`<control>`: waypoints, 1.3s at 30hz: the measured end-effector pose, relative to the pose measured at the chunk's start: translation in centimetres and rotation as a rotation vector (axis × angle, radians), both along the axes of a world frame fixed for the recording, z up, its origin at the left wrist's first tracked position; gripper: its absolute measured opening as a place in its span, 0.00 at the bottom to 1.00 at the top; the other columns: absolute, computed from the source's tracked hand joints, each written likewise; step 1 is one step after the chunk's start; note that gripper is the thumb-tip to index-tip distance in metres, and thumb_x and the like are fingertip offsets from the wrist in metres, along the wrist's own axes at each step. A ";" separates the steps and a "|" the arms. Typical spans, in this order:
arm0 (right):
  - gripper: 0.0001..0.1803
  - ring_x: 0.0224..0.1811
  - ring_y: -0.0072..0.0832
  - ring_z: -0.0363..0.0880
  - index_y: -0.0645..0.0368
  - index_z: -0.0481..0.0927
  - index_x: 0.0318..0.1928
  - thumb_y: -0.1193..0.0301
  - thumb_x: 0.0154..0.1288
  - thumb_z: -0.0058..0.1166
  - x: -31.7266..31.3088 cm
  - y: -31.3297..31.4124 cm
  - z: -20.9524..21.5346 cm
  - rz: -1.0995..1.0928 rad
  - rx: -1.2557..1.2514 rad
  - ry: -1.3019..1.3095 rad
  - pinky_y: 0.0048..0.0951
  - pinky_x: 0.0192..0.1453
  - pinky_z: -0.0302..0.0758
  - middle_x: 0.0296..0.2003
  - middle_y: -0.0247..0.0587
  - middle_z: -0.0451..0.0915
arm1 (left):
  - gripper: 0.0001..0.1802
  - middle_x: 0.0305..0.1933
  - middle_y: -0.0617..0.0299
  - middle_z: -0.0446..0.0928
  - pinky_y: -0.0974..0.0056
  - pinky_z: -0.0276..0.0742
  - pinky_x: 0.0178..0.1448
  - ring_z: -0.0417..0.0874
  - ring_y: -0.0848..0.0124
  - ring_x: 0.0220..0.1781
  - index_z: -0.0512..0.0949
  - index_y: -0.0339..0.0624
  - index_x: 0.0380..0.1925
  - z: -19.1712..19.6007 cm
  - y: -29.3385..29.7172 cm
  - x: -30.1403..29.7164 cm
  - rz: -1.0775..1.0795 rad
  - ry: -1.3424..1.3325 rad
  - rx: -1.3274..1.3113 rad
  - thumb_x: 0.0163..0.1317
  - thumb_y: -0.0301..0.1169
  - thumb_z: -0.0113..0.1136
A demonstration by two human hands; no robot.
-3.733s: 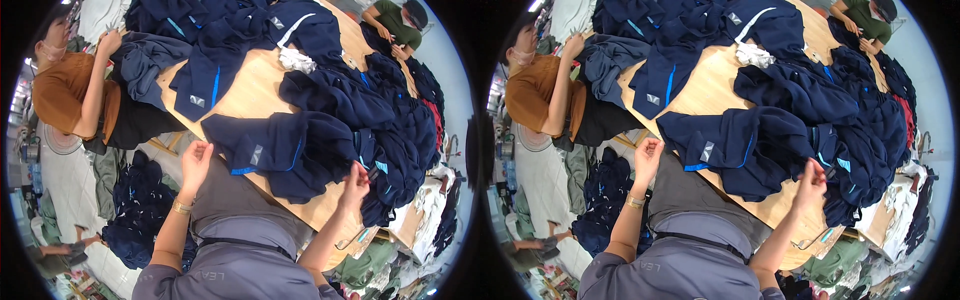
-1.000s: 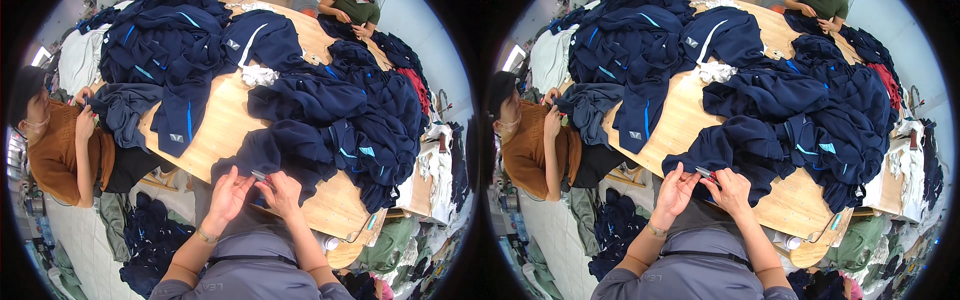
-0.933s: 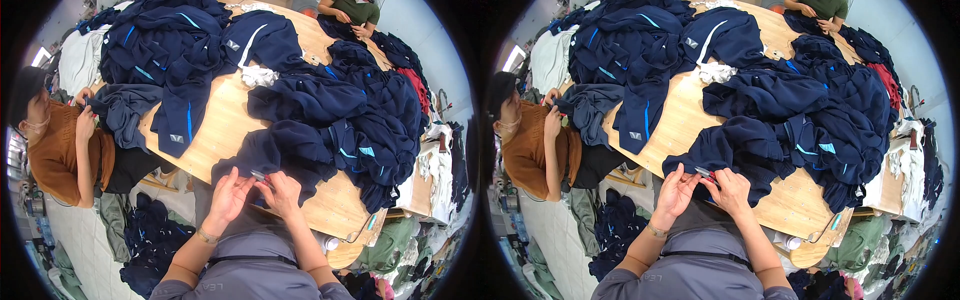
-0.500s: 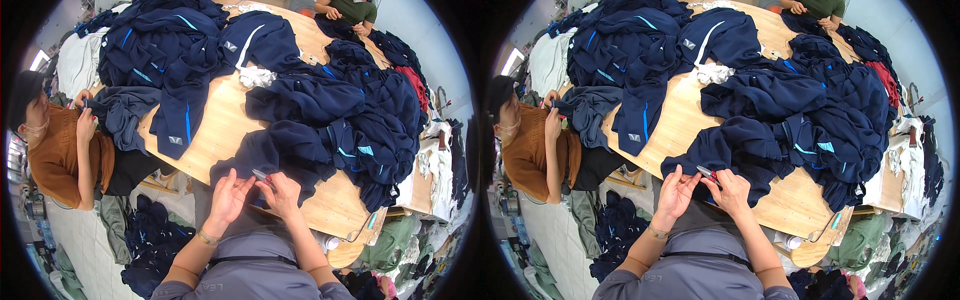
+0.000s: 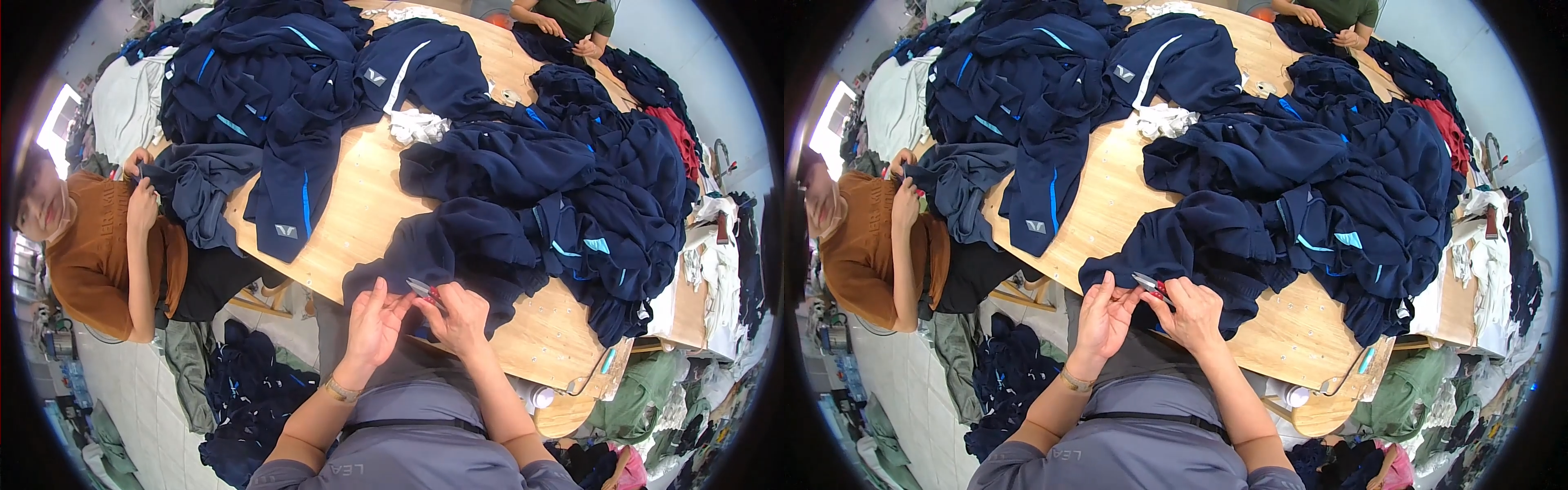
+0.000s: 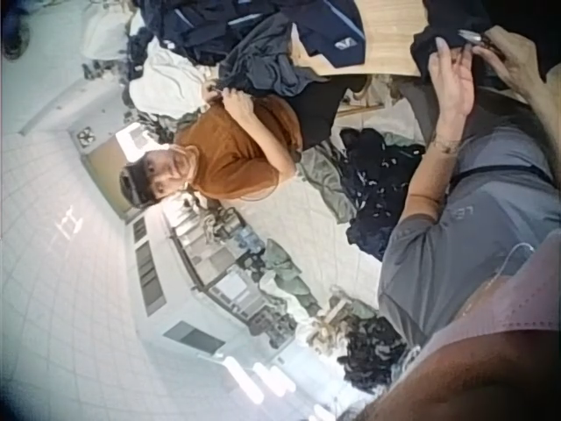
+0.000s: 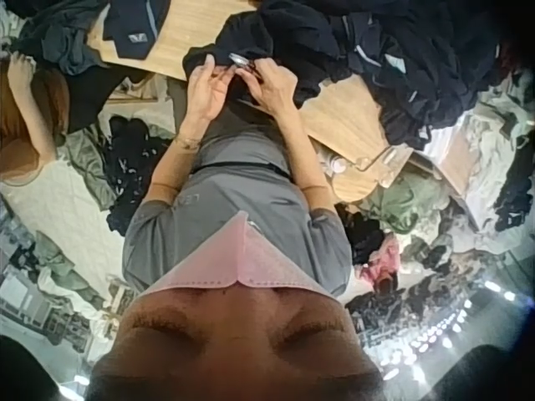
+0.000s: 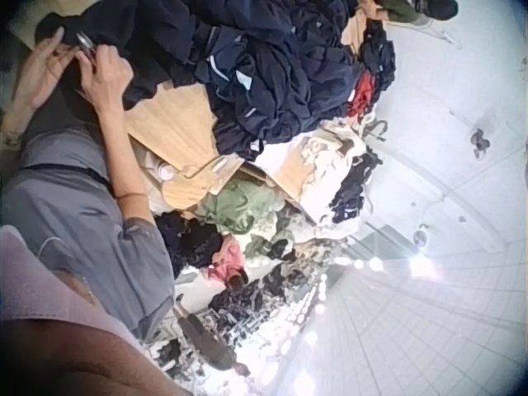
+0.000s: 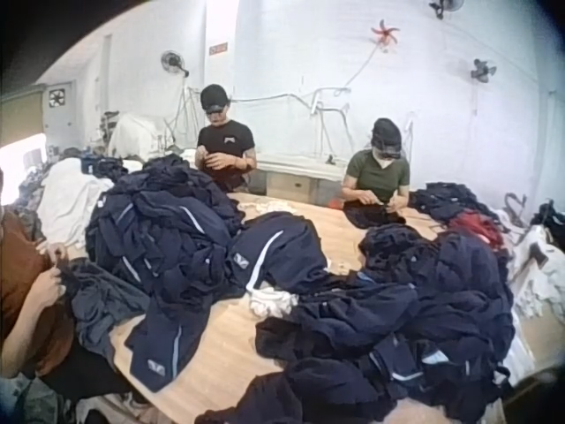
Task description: Trimming excess loose threads from blue athletic jackets using small thread nippers.
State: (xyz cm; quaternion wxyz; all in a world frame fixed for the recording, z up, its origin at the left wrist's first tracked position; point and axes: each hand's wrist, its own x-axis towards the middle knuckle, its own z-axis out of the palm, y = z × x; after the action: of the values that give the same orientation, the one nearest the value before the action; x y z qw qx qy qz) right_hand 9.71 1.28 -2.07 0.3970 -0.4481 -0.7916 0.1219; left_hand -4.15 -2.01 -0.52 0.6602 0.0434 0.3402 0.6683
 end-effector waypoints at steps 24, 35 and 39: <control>0.17 0.14 0.31 0.66 0.56 0.72 0.21 0.59 0.50 0.63 0.4 0.2 0.2 0.010 -0.035 -0.022 0.28 0.20 0.61 0.17 0.35 0.68 | 0.16 0.33 0.55 0.77 0.59 0.73 0.57 0.79 0.70 0.40 0.73 0.38 0.27 -0.5 0.1 0.1 -0.004 0.072 0.068 0.69 0.36 0.43; 0.17 0.14 0.33 0.68 0.58 0.72 0.23 0.59 0.52 0.62 1.0 0.1 -0.2 0.035 -0.109 0.075 0.28 0.19 0.63 0.18 0.38 0.70 | 0.16 0.33 0.57 0.77 0.58 0.73 0.57 0.78 0.71 0.38 0.71 0.40 0.24 -0.5 0.1 0.0 0.010 0.047 0.066 0.68 0.36 0.44; 0.17 0.14 0.32 0.68 0.58 0.72 0.23 0.59 0.51 0.62 0.7 0.1 -0.3 0.028 -0.100 0.088 0.28 0.19 0.63 0.18 0.37 0.70 | 0.15 0.33 0.56 0.77 0.58 0.73 0.56 0.78 0.69 0.40 0.70 0.40 0.25 -0.1 0.2 0.4 0.020 0.074 0.048 0.68 0.36 0.45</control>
State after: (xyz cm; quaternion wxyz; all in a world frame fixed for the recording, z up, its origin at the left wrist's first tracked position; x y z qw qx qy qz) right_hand 10.45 1.37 -2.40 0.4069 -0.4505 -0.7725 0.1864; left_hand -3.79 -1.84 -0.66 0.6391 0.0807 0.3487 0.6808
